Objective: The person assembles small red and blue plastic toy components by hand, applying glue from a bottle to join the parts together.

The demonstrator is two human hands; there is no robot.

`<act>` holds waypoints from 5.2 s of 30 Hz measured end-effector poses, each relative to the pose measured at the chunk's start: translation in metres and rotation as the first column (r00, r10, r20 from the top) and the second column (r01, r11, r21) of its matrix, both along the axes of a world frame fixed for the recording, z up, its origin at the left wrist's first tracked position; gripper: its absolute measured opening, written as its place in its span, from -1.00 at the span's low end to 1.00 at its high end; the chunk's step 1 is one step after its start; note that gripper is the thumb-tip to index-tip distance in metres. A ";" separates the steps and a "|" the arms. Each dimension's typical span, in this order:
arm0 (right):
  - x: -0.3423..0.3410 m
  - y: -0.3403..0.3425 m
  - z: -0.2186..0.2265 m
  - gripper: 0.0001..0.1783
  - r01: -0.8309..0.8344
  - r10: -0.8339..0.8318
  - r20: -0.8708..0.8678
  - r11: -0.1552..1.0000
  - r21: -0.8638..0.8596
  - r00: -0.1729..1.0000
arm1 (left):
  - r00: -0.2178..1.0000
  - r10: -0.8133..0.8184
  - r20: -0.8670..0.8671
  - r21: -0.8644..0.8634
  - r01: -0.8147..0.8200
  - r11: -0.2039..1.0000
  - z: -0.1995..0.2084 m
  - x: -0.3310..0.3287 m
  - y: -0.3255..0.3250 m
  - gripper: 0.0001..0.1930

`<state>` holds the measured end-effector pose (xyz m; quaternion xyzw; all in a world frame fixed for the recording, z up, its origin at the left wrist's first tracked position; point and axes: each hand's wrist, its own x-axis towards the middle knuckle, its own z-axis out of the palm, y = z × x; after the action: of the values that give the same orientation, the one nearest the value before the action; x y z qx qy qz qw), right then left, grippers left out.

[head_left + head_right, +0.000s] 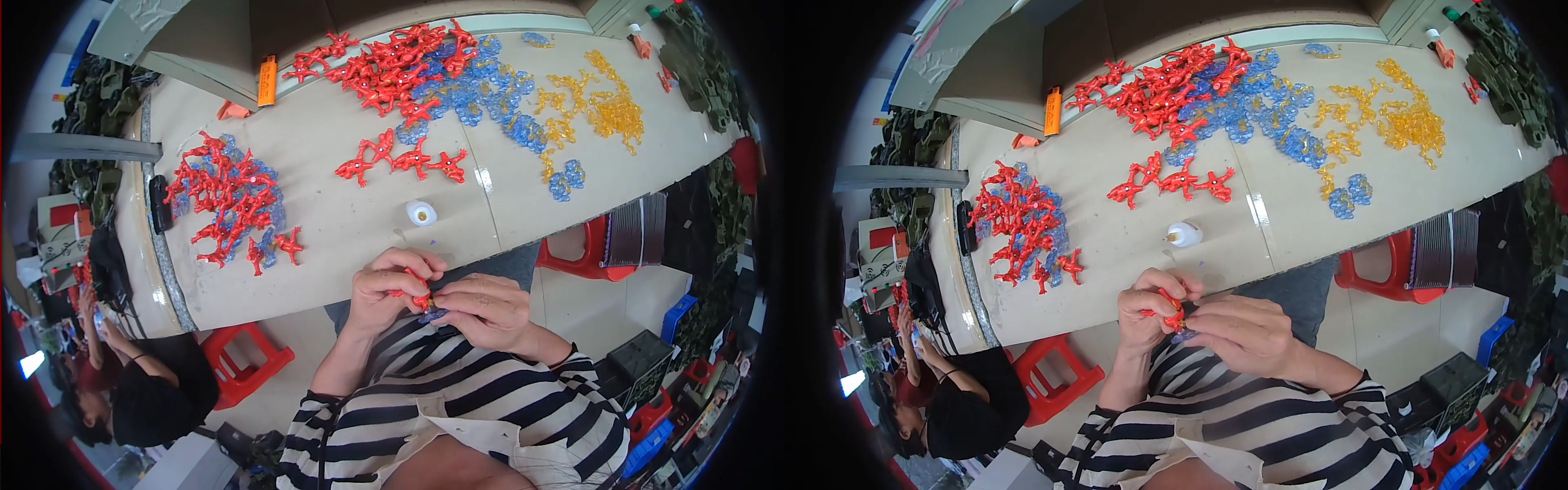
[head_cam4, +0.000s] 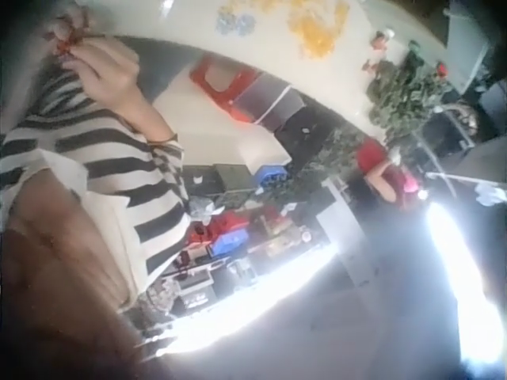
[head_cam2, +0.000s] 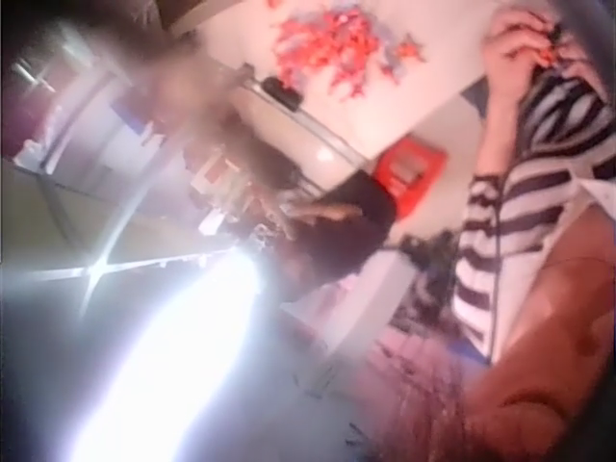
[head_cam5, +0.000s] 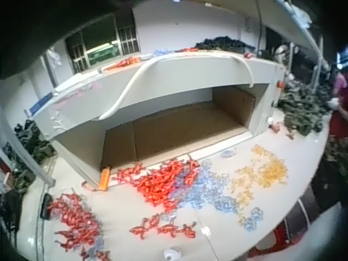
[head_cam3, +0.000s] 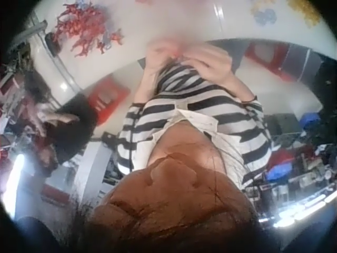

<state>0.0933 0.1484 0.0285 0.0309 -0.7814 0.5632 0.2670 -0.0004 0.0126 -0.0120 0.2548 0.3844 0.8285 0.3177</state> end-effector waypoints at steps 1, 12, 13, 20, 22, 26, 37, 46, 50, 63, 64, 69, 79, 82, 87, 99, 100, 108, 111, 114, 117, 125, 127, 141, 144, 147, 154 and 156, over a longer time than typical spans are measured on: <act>0.000 0.000 0.000 -0.69 0.002 -0.002 0.001 1.000 -0.002 1.000 | 1.000 -0.014 -0.014 -0.001 0.014 1.000 0.000 -0.001 0.000 -0.87; -0.001 0.002 -0.016 -0.76 -0.017 0.020 -0.064 0.998 0.055 0.998 | 0.955 -0.064 -0.291 -0.161 0.017 0.987 0.002 -0.012 -0.007 -0.76; -0.002 0.002 -0.015 -0.76 -0.020 0.023 -0.064 0.998 0.055 0.998 | 0.950 -0.051 -0.308 -0.151 0.005 0.989 0.002 -0.012 -0.007 -0.75; -0.005 -0.002 -0.013 -0.73 -0.061 0.061 -0.059 0.998 -0.001 0.996 | 0.956 -0.013 -0.293 -0.137 -0.028 0.990 0.009 -0.012 -0.011 -0.78; -0.008 -0.002 -0.015 -0.73 -0.068 0.068 -0.068 0.998 0.008 0.995 | 0.950 -0.014 -0.312 -0.192 -0.049 0.980 0.011 -0.015 -0.014 -0.80; -0.020 0.002 -0.016 -0.67 -0.025 0.028 -0.028 0.997 0.079 0.999 | 0.877 -0.015 -0.480 -0.324 -0.161 0.932 0.027 -0.034 -0.031 -0.79; -0.050 0.013 -0.018 -0.56 0.304 -0.335 0.168 0.934 0.187 0.927 | 0.100 -0.293 -0.951 -0.185 -0.942 0.281 0.054 -0.083 0.005 -0.63; -0.039 0.015 -0.019 -0.69 0.245 -0.230 0.169 0.966 -0.077 0.958 | 0.436 -0.323 -0.840 -0.533 -0.770 0.349 0.049 -0.060 0.021 -0.57; -0.018 0.015 -0.016 -0.69 0.268 -0.191 0.237 0.895 -0.357 0.953 | 0.980 0.169 -0.109 -0.645 -0.199 0.738 0.038 -0.035 -0.002 -0.62; -0.014 0.022 0.013 -0.60 0.064 -0.071 0.123 0.996 0.064 0.990 | 0.663 -0.044 0.748 0.060 -0.002 0.998 0.013 -0.010 -0.027 -0.82; -0.014 0.020 0.013 -0.60 0.067 -0.075 0.112 0.995 0.071 0.991 | 0.647 -0.039 0.761 0.056 -0.006 0.998 0.011 -0.010 -0.027 -0.82; -0.015 0.019 0.012 -0.62 0.065 -0.075 0.106 0.994 0.091 0.992 | 0.627 -0.056 0.777 0.079 -0.009 0.997 0.013 -0.012 -0.027 -0.82; -0.018 0.019 0.010 -0.63 0.063 -0.071 0.094 0.994 0.087 0.993 | 0.591 -0.019 0.806 0.029 -0.008 1.000 0.017 -0.012 -0.024 -0.81; -0.018 0.019 0.011 -0.64 0.063 -0.072 0.104 0.994 0.089 0.992 | 0.609 -0.053 0.791 0.059 0.010 0.998 0.016 -0.013 -0.025 -0.82; -0.016 0.020 0.011 -0.64 0.061 -0.069 0.115 0.995 0.078 0.991 | 0.587 -0.059 0.807 0.055 0.024 0.998 0.016 -0.013 -0.024 -0.81; -0.016 0.018 0.013 -0.63 0.035 -0.041 0.107 0.997 0.063 0.993 | 0.653 -0.031 0.756 0.026 0.017 1.000 0.012 -0.011 -0.023 -0.82; -0.015 0.018 0.013 -0.64 0.033 -0.039 0.116 0.998 0.053 0.992 | 0.659 -0.027 0.752 0.021 0.018 1.000 0.013 -0.012 -0.022 -0.82; -0.014 0.032 0.014 -0.65 0.182 -0.133 0.335 0.976 -0.118 0.933 | 0.719 -0.115 0.685 0.129 0.035 0.991 0.008 -0.010 -0.024 -0.78; -0.034 0.028 -0.005 -0.67 0.178 -0.156 0.261 0.982 -0.063 0.953 | 0.745 -0.049 0.665 0.038 0.032 0.999 0.008 -0.006 -0.025 -0.76; -0.053 0.019 -0.015 -0.67 0.186 -0.169 0.290 0.982 -0.031 0.942 | 0.757 0.007 0.654 -0.030 0.018 0.999 0.011 -0.004 -0.024 -0.75; -0.056 0.018 -0.017 -0.66 0.165 -0.127 0.333 0.983 -0.086 0.934 | 0.778 0.059 0.625 -0.087 -0.006 0.996 0.014 -0.003 -0.026 -0.74; -0.003 0.084 -0.004 -0.74 0.625 -0.769 0.091 0.576 0.527 0.632 | 0.769 -0.019 0.639 -0.055 0.071 0.996 0.014 0.000 -0.028 -0.76; 0.003 0.096 -0.005 -0.75 0.626 -0.826 0.051 0.464 0.626 0.562 | 0.760 -0.042 0.648 -0.048 0.095 0.994 0.014 0.001 -0.022 -0.76; 0.002 0.043 0.004 -0.75 0.179 -0.001 0.426 0.909 -0.377 0.905 | 0.726 -0.236 0.646 0.103 0.224 0.969 0.020 0.013 0.008 -0.75; 0.000 0.044 0.017 -0.69 -0.034 0.314 0.419 0.832 -0.554 0.852 | 0.728 -0.216 0.651 0.076 0.221 0.972 0.017 0.013 0.004 -0.76; -0.003 0.041 0.009 -0.67 -0.052 0.353 0.386 0.791 -0.609 0.852 | 0.733 -0.211 0.647 0.086 0.205 0.975 0.014 0.014 0.001 -0.78; -0.006 0.038 -0.011 -0.70 -0.104 0.238 0.213 0.860 -0.500 0.947 | 0.844 -0.118 0.523 0.047 0.109 0.993 0.009 0.015 0.001 -0.77; -0.002 0.036 -0.008 -0.74 -0.071 0.339 0.333 0.786 -0.614 0.880 | 0.942 0.025 0.334 -0.047 -0.010 0.999 0.007 0.015 0.001 -0.76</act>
<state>0.0909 0.1839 0.0203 -0.0896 -0.6002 0.7945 0.0215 0.0142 0.0133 -0.0054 0.0999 0.3458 0.8536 0.3765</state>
